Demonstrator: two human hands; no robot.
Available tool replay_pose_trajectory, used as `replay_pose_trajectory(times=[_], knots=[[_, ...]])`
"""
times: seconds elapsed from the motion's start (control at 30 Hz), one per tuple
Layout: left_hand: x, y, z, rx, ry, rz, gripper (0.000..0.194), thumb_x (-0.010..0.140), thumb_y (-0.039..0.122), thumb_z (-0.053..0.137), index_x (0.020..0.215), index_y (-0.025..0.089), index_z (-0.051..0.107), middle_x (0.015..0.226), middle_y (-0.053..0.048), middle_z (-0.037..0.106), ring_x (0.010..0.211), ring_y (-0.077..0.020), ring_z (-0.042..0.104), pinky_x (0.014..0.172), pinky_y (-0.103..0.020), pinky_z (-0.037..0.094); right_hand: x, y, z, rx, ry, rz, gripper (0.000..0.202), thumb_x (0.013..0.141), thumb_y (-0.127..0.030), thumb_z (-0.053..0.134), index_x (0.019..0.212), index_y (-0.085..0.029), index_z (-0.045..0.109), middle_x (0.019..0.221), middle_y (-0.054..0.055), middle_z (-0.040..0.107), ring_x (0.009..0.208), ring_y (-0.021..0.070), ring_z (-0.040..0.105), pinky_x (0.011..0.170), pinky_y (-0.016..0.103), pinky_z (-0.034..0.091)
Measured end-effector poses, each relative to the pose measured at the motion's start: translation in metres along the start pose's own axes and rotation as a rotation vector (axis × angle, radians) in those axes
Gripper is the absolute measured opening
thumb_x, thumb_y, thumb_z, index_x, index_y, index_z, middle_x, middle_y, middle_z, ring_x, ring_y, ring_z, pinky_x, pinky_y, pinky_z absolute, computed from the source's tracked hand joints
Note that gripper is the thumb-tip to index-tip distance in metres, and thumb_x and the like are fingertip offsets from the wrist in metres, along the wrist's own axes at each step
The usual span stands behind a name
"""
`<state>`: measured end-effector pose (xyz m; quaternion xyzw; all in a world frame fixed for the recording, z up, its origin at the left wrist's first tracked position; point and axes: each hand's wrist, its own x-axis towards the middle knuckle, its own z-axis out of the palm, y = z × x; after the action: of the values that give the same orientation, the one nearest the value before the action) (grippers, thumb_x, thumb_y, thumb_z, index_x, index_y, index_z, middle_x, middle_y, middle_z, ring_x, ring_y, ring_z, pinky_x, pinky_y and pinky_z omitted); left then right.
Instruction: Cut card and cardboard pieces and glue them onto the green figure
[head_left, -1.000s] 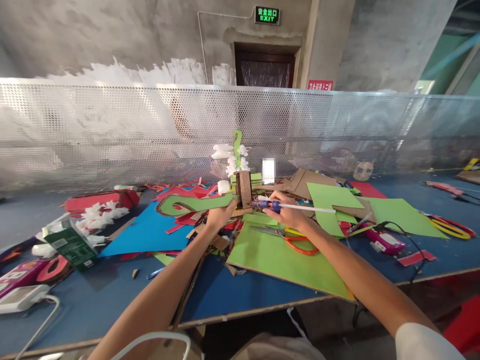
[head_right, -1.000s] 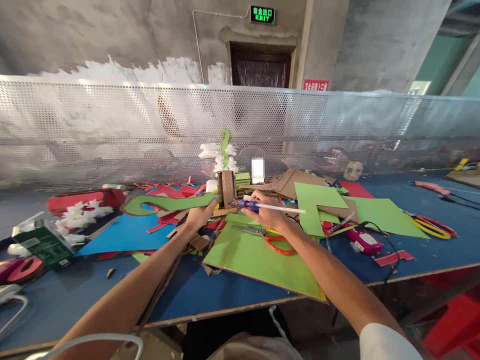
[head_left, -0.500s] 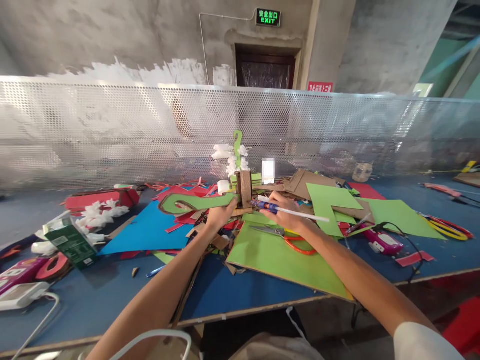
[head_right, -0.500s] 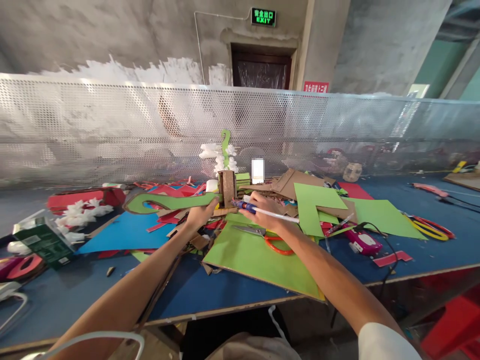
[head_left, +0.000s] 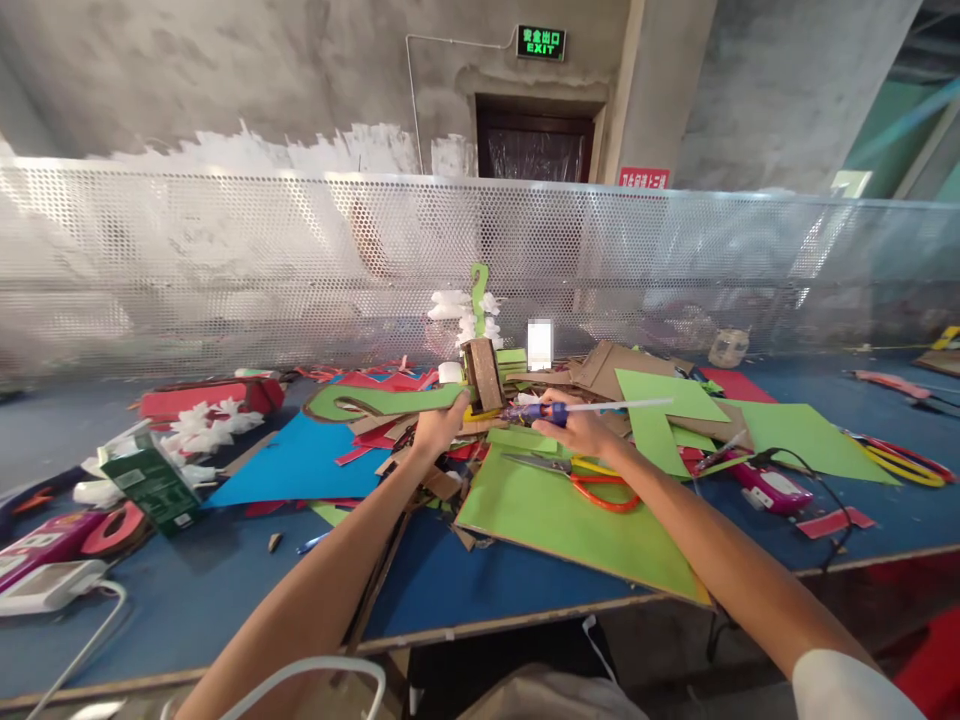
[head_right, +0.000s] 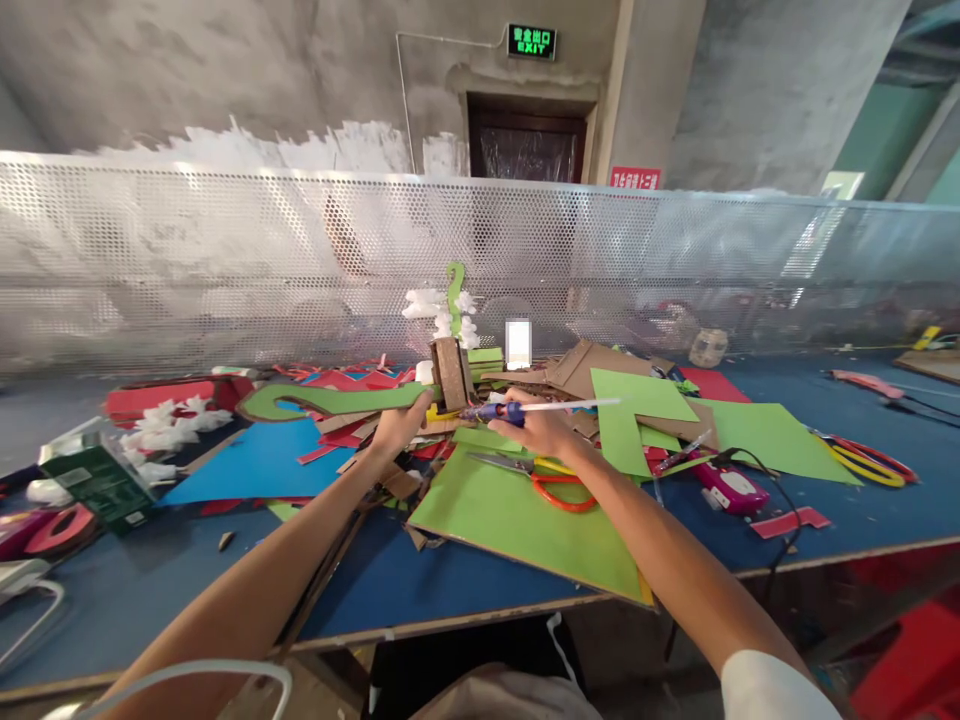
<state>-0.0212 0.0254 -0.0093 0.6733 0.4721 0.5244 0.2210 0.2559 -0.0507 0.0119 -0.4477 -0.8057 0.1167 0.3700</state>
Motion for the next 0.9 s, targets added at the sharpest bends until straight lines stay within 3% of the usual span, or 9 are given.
replay_pose_trajectory(times=[0.17, 0.23, 0.33, 0.43, 0.6, 0.77, 0.9], knots=[[0.004, -0.005, -0.003, -0.006, -0.031, -0.006, 0.044, 0.087, 0.052, 0.052, 0.053, 0.026, 0.043, 0.047, 0.002, 0.049, 0.051, -0.0172, 0.052, 0.069, -0.032, 0.048, 0.005, 0.021, -0.005, 0.421, -0.095, 0.161, 0.052, 0.092, -0.074, 0.055, 0.082, -0.023, 0.051, 0.057, -0.004, 0.050, 0.051, 0.0136, 0.048, 0.055, 0.028, 0.042], [0.005, -0.006, -0.003, 0.000, -0.032, -0.011, 0.044, 0.087, 0.052, 0.052, 0.053, 0.026, 0.044, 0.047, 0.002, 0.050, 0.051, -0.0177, 0.053, 0.071, -0.033, 0.049, 0.005, 0.025, -0.010, 0.513, -0.092, 0.217, 0.048, 0.085, -0.066, 0.071, 0.085, -0.023, 0.049, 0.057, -0.007, 0.047, 0.046, 0.0107, 0.042, 0.048, 0.026, 0.037], [0.005, -0.004, -0.004, -0.002, -0.030, -0.027, 0.042, 0.088, 0.051, 0.053, 0.055, 0.026, 0.046, 0.047, 0.002, 0.051, 0.052, -0.0184, 0.055, 0.071, -0.034, 0.049, 0.006, 0.030, -0.021, 0.533, -0.026, 0.321, 0.045, 0.076, -0.046, 0.084, 0.092, -0.024, 0.049, 0.065, -0.007, 0.053, 0.046, 0.0096, 0.044, 0.044, 0.025, 0.037], [0.004, -0.003, -0.005, 0.020, -0.029, -0.026, 0.043, 0.089, 0.050, 0.053, 0.054, 0.026, 0.047, 0.047, 0.002, 0.051, 0.054, -0.0189, 0.057, 0.071, -0.033, 0.049, 0.006, 0.040, -0.032, 0.343, 0.024, 0.379, 0.036, 0.078, -0.042, 0.080, 0.092, -0.023, 0.053, 0.066, -0.003, 0.058, 0.054, 0.0149, 0.055, 0.048, 0.027, 0.044], [0.004, -0.005, -0.008, 0.046, -0.031, -0.025, 0.045, 0.092, 0.051, 0.051, 0.055, 0.026, 0.046, 0.049, 0.002, 0.053, 0.054, -0.0195, 0.057, 0.070, -0.033, 0.049, 0.006, 0.060, -0.042, -0.362, -0.015, 0.396, 0.031, 0.081, -0.047, 0.076, 0.077, -0.019, 0.064, 0.066, 0.002, 0.065, 0.063, 0.0182, 0.061, 0.055, 0.025, 0.036], [0.005, -0.004, -0.008, 0.078, -0.056, -0.011, 0.045, 0.092, 0.050, 0.050, 0.054, 0.026, 0.045, 0.049, 0.001, 0.053, 0.055, -0.0200, 0.058, 0.072, -0.033, 0.049, 0.007, 0.064, -0.028, -0.510, -0.081, 0.394, 0.036, 0.084, -0.053, 0.076, 0.087, -0.018, 0.068, 0.074, 0.006, 0.072, 0.064, 0.0196, 0.062, 0.055, 0.026, 0.033], [0.003, 0.000, -0.008, 0.102, -0.060, -0.018, 0.047, 0.091, 0.052, 0.051, 0.052, 0.026, 0.045, 0.049, 0.000, 0.053, 0.055, -0.0203, 0.058, 0.073, -0.034, 0.050, 0.008, 0.056, -0.016, -0.560, -0.064, 0.362, 0.033, 0.084, -0.039, 0.079, 0.103, -0.016, 0.065, 0.090, 0.010, 0.074, 0.075, 0.0222, 0.065, 0.059, 0.026, 0.035]])
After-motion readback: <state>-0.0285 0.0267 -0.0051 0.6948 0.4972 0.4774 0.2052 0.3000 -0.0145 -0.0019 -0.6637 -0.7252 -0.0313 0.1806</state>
